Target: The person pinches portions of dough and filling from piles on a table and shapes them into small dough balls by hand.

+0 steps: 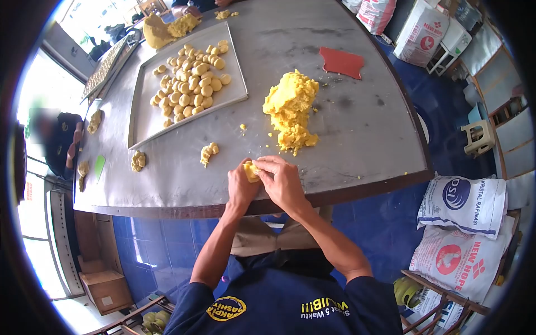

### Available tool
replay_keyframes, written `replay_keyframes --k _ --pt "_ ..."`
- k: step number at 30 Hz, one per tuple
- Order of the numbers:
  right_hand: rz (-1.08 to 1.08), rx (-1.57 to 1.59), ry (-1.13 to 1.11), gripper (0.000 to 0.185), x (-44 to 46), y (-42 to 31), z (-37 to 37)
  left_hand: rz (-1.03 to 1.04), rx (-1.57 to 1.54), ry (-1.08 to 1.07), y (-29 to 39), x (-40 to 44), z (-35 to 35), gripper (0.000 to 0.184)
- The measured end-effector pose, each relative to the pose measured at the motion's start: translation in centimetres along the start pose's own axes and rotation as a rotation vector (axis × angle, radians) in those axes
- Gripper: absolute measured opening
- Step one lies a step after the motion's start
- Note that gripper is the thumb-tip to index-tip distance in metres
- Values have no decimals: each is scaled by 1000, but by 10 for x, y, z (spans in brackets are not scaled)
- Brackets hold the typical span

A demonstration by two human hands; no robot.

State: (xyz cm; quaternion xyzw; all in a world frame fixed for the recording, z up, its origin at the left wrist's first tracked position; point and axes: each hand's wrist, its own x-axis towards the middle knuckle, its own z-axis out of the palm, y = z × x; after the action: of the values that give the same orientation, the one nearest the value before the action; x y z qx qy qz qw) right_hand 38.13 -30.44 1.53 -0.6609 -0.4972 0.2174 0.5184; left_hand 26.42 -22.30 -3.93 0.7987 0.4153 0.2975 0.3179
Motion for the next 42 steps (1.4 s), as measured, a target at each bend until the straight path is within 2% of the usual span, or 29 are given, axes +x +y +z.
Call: replay_keyframes --k 3,4,6,9,11,13,16,19,20,23,25,27,28,31,32,34,36,37,38,39,41,42 --pt "-31 -143 -67 23 1 4 4 42 40 -59 -5 -2 4 26" --pt "-117 -238 -52 21 -1 4 6 3 17 -125 -4 0 2 28" --pt "-297 -421 -14 18 -4 2 13 58 -141 -91 -1 0 -3 28" --pt "34 123 -42 18 7 -3 -1 33 -263 -123 -1 5 -11 27" --pt "154 292 10 28 14 3 -6 8 -319 -157 -3 4 -13 26" --pt "351 376 -192 36 20 18 -12 31 -385 -169 -4 5 -12 25" --pt "415 466 -298 44 24 34 -6 73 -384 -160 -2 5 -8 27" --pt "202 31 -275 45 26 33 -2 109 -307 -174 1 5 -10 28" --pt "21 -137 -201 46 23 28 0 111 -296 -188 -1 6 -7 28" --pt "-85 -224 -208 45 17 8 -6 90 -338 -254 0 5 -9 29" --pt "40 35 -230 46 26 19 -12 54 -342 -291 6 5 -18 30" --pt "202 163 -223 49 36 25 -26 11 -302 -322 16 5 -26 32" --pt "243 195 -276 49 40 28 -28 65 -303 -291 15 5 -23 26" --pt "448 237 -462 48 38 39 -19 165 -248 -259 11 5 -13 27" --pt "317 110 -453 44 36 42 -16 186 -209 -247 7 4 -10 27" --pt "70 -133 -277 41 41 24 -26 224 -127 -217 0 4 -9 28" --pt "-123 -378 -64 33 47 8 -42 9 -338 -266 4 7 -15 31" --pt "-147 -523 92 32 52 14 -49 -97 -441 -289 8 9 -19 34" --pt "-119 -588 90 31 56 24 -58 -127 -640 -226 11 7 -20 48" --pt "-89 -654 90 30 57 33 -65 -199 -766 -200 7 6 -19 51" --pt "-68 -555 76 29 53 47 -75 -331 -1015 -146 -9 12 -19 58" --pt "-53 -505 66 29 49 52 -76 -242 -948 -183 -18 10 -24 60"
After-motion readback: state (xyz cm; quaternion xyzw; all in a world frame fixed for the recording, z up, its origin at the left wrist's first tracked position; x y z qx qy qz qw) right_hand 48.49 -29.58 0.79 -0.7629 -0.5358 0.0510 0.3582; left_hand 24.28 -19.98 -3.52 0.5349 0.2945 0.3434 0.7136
